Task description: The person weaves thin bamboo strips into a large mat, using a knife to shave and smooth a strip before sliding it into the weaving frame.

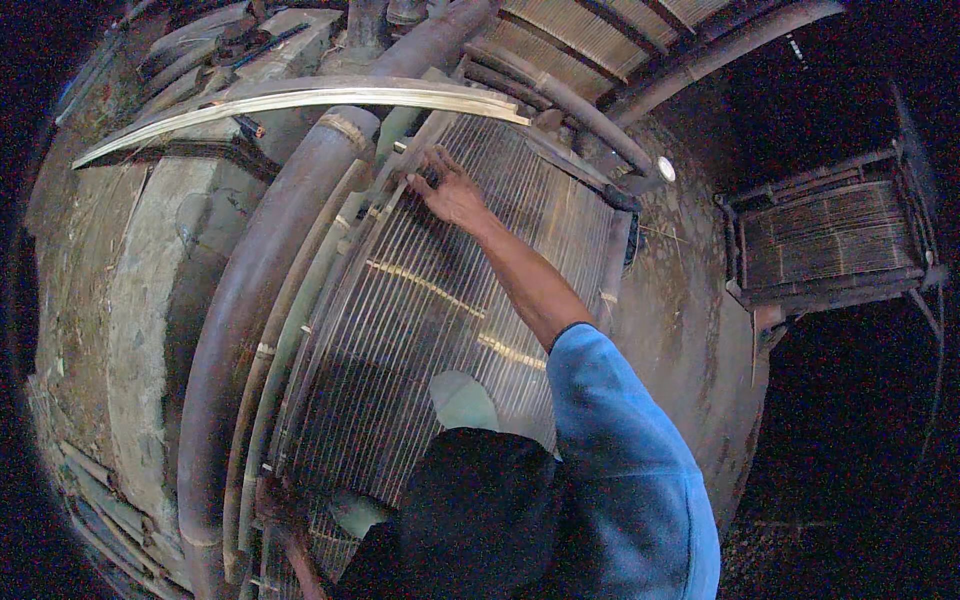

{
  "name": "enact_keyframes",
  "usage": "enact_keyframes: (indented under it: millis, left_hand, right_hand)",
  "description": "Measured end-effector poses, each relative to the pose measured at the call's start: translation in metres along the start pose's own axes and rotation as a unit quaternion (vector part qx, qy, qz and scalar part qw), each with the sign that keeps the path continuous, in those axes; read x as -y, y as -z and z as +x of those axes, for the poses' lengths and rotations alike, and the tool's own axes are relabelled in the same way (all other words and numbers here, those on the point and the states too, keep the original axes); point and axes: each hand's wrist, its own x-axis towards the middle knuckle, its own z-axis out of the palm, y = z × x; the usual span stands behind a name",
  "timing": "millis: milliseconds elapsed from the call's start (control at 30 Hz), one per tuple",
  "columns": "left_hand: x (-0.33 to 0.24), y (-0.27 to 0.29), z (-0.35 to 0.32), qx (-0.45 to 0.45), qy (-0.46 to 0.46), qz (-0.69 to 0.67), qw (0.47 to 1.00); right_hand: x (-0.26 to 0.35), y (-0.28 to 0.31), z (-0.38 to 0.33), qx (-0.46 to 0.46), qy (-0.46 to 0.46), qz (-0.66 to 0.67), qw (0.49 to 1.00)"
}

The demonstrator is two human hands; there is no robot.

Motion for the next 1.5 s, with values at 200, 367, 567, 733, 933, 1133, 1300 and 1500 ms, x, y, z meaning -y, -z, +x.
enact_keyframes:
  millis: [200,367,567,733,933,1133,1300,1500]
  left_hand:
    - [0.000,0.044,-0.016,-0.203,-0.090,-0.265,0.938]
    - [0.015,0.042,-0.022,-0.271,-0.110,-0.215,0.932]
    - [0.018,0.023,-0.016,-0.247,0.043,-0.492,0.833]
    - [0.025,0.024,-0.021,-0.125,0.180,-0.547,0.808]
    - [0.026,0.031,-0.016,-0.251,-0.004,-0.191,0.949]
    - [0.033,0.029,-0.012,-0.200,0.004,-0.271,0.941]
    - [0.029,0.027,-0.010,-0.144,0.155,-0.538,0.816]
    - [0.014,0.052,-0.003,-0.261,-0.076,-0.245,0.931]
  right_hand:
    - [0.010,-0.008,0.004,-0.023,0.051,0.041,0.998]
    - [0.028,-0.002,0.006,0.000,0.062,0.131,0.989]
    - [0.016,-0.014,0.023,0.019,0.041,0.120,0.992]
    - [0.017,-0.021,0.027,0.024,0.057,0.108,0.992]
    - [0.025,-0.020,0.029,0.032,0.043,0.069,0.996]
    - [0.006,-0.024,0.038,0.036,0.043,0.035,0.998]
    - [0.014,-0.024,0.036,0.033,0.053,0.037,0.997]
    - [0.030,-0.013,0.028,0.054,0.027,0.024,0.998]
